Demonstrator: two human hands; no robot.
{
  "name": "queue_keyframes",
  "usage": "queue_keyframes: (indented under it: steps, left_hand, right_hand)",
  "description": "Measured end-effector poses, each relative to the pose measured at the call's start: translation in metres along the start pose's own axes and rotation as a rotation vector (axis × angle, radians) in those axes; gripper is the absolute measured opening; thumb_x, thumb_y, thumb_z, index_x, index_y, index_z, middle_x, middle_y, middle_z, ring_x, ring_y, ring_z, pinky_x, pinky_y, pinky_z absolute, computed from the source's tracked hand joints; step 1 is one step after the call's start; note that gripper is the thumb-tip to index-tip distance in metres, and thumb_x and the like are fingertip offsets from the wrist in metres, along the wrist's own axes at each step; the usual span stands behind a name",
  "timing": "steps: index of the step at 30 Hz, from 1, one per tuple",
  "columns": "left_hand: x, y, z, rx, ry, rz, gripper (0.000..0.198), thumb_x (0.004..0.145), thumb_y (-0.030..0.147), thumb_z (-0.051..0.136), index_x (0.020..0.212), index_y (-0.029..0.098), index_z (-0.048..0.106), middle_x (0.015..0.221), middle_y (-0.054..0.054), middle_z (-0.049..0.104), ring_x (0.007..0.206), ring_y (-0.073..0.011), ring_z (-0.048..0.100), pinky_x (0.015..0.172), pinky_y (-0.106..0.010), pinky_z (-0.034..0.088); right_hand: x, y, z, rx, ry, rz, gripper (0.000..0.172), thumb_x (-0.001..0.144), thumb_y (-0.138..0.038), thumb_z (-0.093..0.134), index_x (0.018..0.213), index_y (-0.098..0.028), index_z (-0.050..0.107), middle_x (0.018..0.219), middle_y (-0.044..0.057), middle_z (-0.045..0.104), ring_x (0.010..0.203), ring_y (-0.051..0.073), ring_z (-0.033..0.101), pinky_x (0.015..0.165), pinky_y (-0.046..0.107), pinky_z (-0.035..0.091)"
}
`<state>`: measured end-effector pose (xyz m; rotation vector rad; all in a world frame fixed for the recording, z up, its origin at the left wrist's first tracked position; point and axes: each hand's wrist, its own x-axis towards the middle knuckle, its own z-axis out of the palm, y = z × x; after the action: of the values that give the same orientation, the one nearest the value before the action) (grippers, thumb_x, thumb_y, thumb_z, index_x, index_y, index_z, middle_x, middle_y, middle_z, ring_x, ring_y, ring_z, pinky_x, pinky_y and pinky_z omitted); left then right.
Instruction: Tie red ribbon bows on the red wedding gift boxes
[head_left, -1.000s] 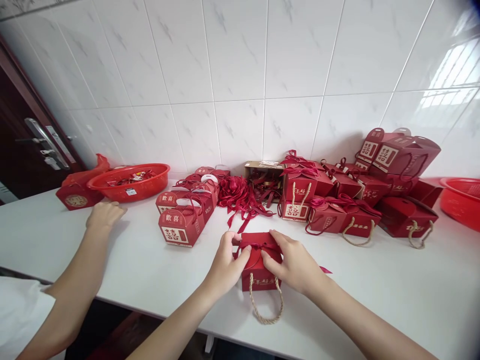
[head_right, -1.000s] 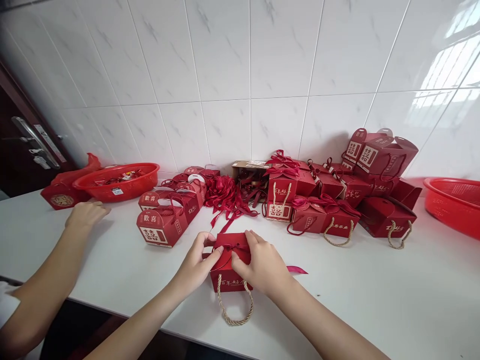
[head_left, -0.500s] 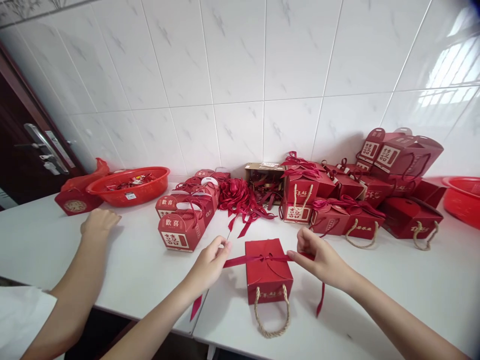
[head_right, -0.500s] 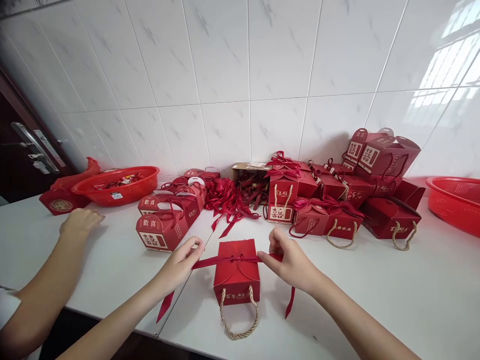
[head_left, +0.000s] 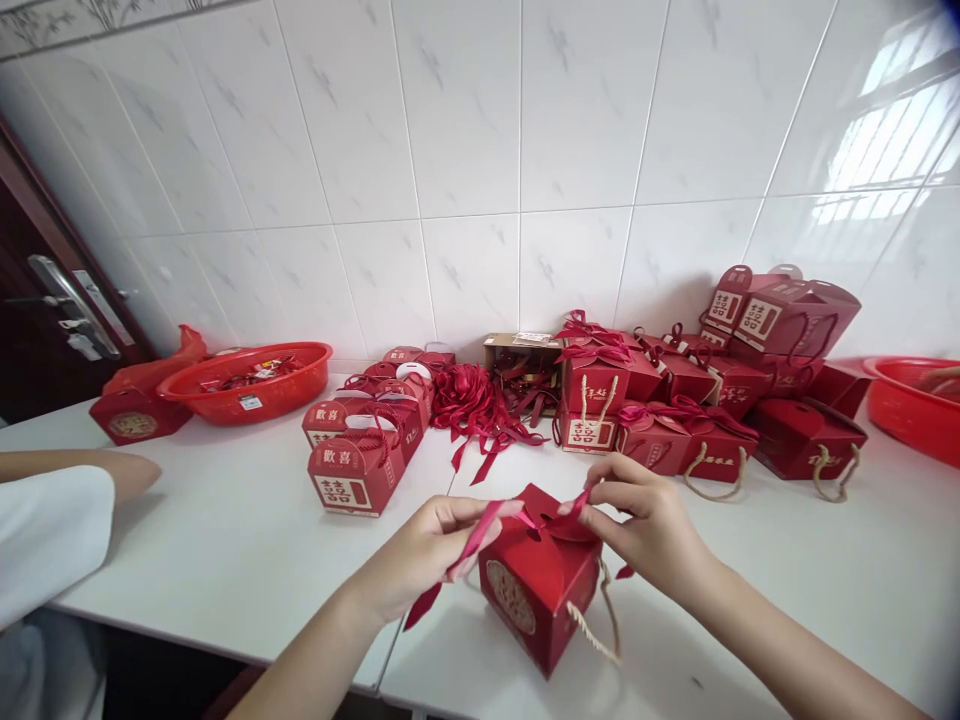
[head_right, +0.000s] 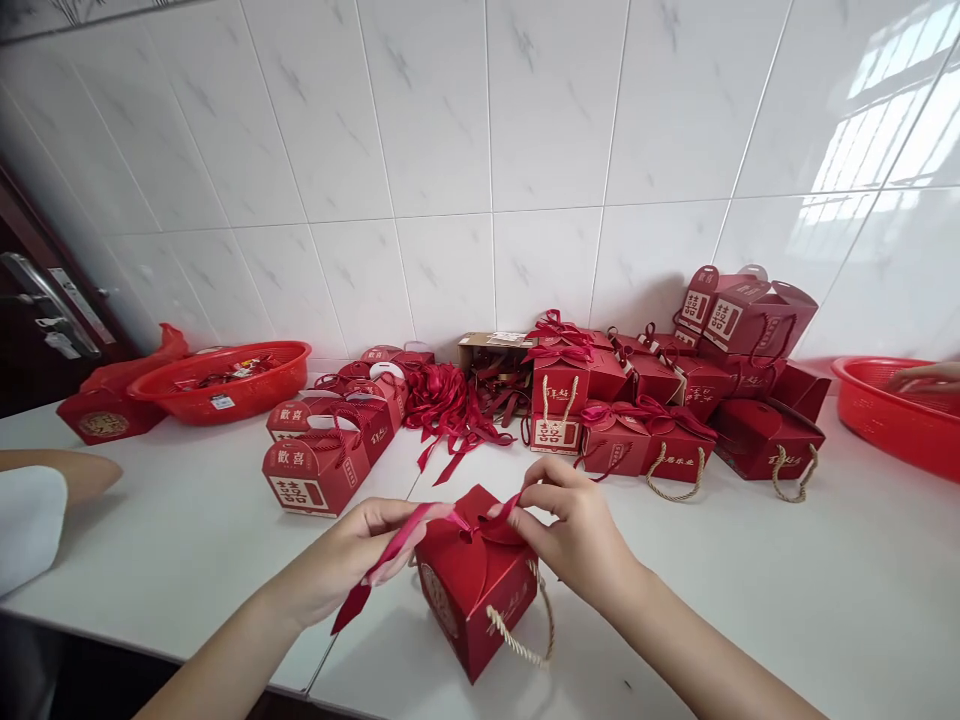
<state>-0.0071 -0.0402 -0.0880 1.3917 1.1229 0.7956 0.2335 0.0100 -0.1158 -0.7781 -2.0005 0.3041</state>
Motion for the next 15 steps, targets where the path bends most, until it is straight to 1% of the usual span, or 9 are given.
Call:
queue_keyframes:
  steps: [1, 3, 6, 8, 10, 11, 15]
  left_hand:
    - [-0.001, 0.001, 0.008, 0.042, 0.086, 0.03, 0.035, 0.084, 0.037, 0.057, 0.11, 0.017, 0.07, 0.054, 0.005, 0.044, 0.048, -0.0066, 0.026, 0.046, -0.021, 0.023]
    - [-0.003, 0.001, 0.023, 0.183, 0.203, 0.119, 0.032, 0.086, 0.035, 0.053, 0.107, 0.018, 0.07, 0.061, 0.002, 0.05, 0.052, -0.0081, 0.032, 0.048, -0.02, 0.029]
    - [-0.002, -0.003, 0.041, 0.514, 0.323, 0.311, 0.025, 0.088, 0.026, 0.048, 0.091, 0.018, 0.071, 0.065, 0.0, 0.052, 0.059, -0.0115, 0.043, 0.054, -0.022, 0.038]
    - [0.0, -0.008, 0.049, 0.724, 0.387, 0.421, 0.025, 0.087, 0.019, 0.044, 0.089, 0.019, 0.07, 0.072, -0.002, 0.054, 0.062, -0.0129, 0.049, 0.057, -0.023, 0.041]
    - [0.001, -0.014, 0.053, 0.837, 0.422, 0.491, 0.028, 0.087, 0.015, 0.042, 0.096, 0.019, 0.068, 0.082, -0.004, 0.056, 0.064, -0.0128, 0.053, 0.058, -0.023, 0.044]
    - [0.002, -0.016, 0.053, 0.864, 0.427, 0.503, 0.029, 0.087, 0.014, 0.041, 0.1, 0.02, 0.066, 0.087, -0.005, 0.057, 0.064, -0.0125, 0.054, 0.058, -0.023, 0.044]
    - [0.005, -0.023, 0.053, 0.953, 0.393, 0.471, 0.035, 0.086, 0.011, 0.04, 0.113, 0.02, 0.061, 0.096, -0.006, 0.057, 0.06, -0.012, 0.055, 0.053, -0.024, 0.044]
  right_hand:
    - [0.003, -0.004, -0.001, 0.065, -0.047, 0.016, 0.02, 0.084, -0.025, 0.061, 0.069, -0.018, 0.071, 0.078, 0.006, 0.058, 0.065, 0.013, 0.055, 0.054, 0.023, 0.043]
    - [0.008, -0.013, -0.001, 0.191, -0.152, 0.08, 0.018, 0.083, -0.03, 0.064, 0.072, -0.019, 0.074, 0.079, 0.005, 0.058, 0.065, 0.012, 0.054, 0.054, 0.023, 0.042]
    - [0.012, -0.022, 0.005, 0.37, -0.266, 0.246, 0.021, 0.075, -0.039, 0.072, 0.069, -0.019, 0.075, 0.08, 0.005, 0.057, 0.065, 0.012, 0.053, 0.054, 0.022, 0.042]
    - [0.012, -0.023, 0.01, 0.448, -0.294, 0.359, 0.023, 0.068, -0.041, 0.077, 0.065, -0.018, 0.074, 0.083, 0.004, 0.056, 0.068, 0.012, 0.054, 0.058, 0.023, 0.044]
    - [0.012, -0.021, 0.014, 0.474, -0.311, 0.43, 0.022, 0.065, -0.038, 0.079, 0.064, -0.018, 0.073, 0.085, 0.003, 0.054, 0.069, 0.012, 0.054, 0.06, 0.024, 0.044]
    - [0.011, -0.02, 0.016, 0.467, -0.319, 0.448, 0.02, 0.065, -0.036, 0.079, 0.064, -0.017, 0.072, 0.086, 0.003, 0.053, 0.069, 0.012, 0.053, 0.061, 0.024, 0.044]
    - [0.009, -0.018, 0.021, 0.379, -0.315, 0.458, 0.006, 0.067, -0.021, 0.068, 0.064, -0.016, 0.067, 0.089, 0.003, 0.053, 0.073, 0.012, 0.055, 0.066, 0.025, 0.044]
